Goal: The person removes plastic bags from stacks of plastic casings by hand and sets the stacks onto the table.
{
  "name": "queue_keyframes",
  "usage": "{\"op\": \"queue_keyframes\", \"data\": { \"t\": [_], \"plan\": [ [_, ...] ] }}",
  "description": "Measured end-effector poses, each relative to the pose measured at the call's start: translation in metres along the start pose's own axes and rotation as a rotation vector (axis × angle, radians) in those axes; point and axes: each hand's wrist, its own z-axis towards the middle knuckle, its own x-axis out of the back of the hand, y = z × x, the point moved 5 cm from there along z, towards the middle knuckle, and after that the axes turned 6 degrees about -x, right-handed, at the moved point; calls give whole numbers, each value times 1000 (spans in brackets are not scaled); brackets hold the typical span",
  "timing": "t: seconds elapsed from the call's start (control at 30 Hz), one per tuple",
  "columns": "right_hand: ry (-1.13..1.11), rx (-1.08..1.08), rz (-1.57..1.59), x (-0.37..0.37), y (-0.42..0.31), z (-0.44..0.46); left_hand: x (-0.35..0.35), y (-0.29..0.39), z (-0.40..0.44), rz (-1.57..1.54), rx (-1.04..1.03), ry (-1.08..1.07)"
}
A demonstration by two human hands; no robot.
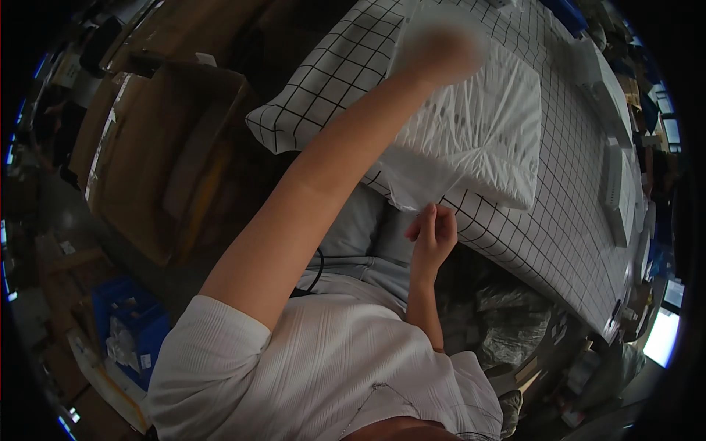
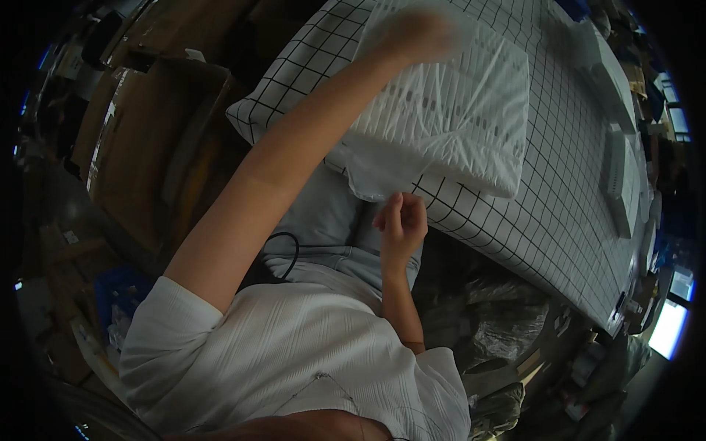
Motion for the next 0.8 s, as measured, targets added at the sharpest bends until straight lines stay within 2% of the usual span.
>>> {"op": "queue_keyframes", "data": {
  "t": [0.2, 0.27, 0.4, 0.47, 0.53, 0.8],
  "plan": [
    [-70, 33, -25, 18, -33, 16, -8, -2, -1, 36, -16, 1],
    [85, 35, -142, 33, -55, 35, -7, -2, -1, 17, -14, 7],
    [138, -64, -274, 25, -78, 70, -4, 1, -2, -5, -22, 1],
    [197, -134, -543, 22, -87, 75, -2, -2, 0, 1, -25, 38],
    [185, -140, -533, 10, -96, 74, -2, -1, -1, -28, 8, -29],
    [102, -46, -328, 6, -82, 80, 0, 0, -1, -13, 0, -7]
  ]
}}
